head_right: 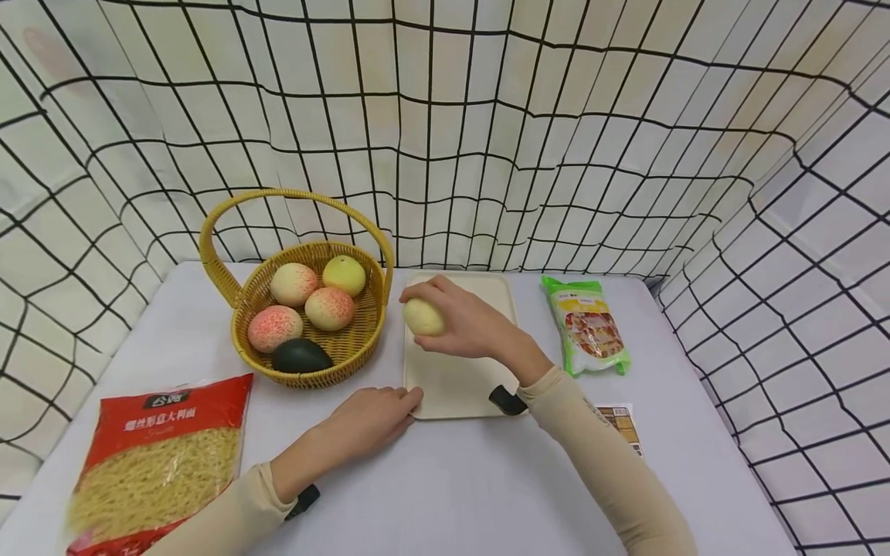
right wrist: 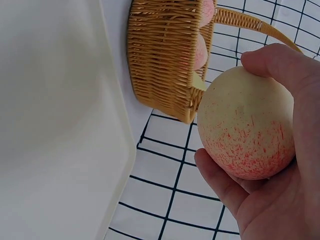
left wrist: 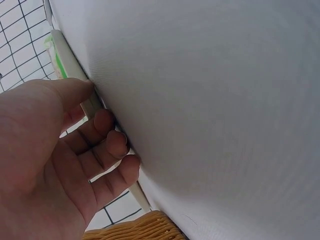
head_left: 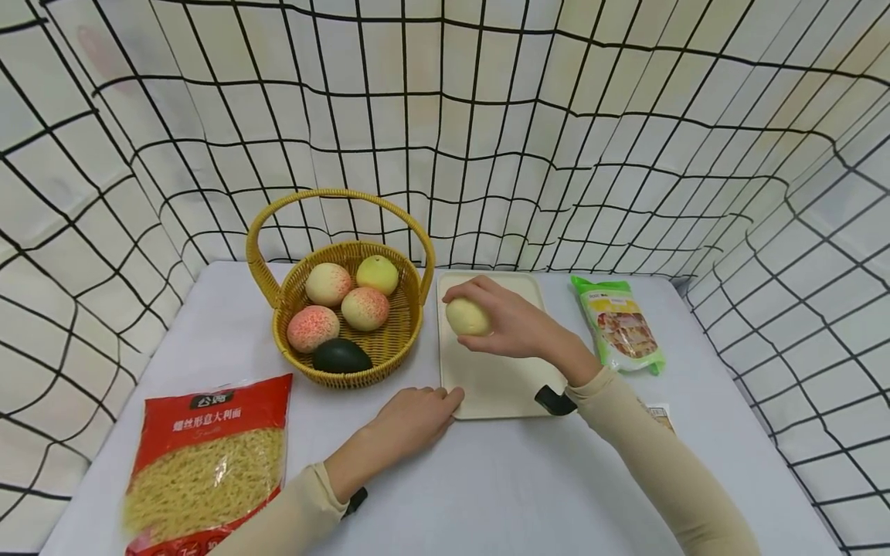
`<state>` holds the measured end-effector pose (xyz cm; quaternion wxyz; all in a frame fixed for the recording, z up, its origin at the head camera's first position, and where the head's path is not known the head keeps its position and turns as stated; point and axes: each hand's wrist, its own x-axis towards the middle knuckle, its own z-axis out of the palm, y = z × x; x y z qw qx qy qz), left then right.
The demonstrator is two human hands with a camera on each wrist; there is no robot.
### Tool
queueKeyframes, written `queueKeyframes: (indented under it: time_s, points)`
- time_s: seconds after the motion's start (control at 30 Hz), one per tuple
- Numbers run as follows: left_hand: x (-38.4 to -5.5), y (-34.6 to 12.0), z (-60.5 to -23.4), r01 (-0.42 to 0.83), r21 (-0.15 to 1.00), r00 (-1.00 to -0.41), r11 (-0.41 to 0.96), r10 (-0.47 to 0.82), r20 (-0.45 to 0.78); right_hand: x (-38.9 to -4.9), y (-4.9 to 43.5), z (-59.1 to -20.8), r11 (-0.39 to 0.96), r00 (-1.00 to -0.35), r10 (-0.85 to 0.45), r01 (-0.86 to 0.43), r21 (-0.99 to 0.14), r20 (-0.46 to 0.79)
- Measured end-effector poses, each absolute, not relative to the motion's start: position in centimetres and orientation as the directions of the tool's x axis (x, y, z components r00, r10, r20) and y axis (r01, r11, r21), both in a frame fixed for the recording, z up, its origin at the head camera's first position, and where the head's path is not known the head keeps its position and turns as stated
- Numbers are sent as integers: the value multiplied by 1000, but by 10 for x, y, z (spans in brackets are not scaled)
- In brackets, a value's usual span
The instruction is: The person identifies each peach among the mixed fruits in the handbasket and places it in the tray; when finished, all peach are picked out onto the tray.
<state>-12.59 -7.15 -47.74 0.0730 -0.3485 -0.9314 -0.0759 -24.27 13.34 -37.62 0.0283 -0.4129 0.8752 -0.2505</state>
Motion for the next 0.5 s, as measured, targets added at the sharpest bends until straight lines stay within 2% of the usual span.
queueKeyframes:
  time_s: [0.5]
  points:
    - [-125,-72,-477,658,104,-749,746,635,190,-246,154,-385,578,-705,-694,-666,-471,145]
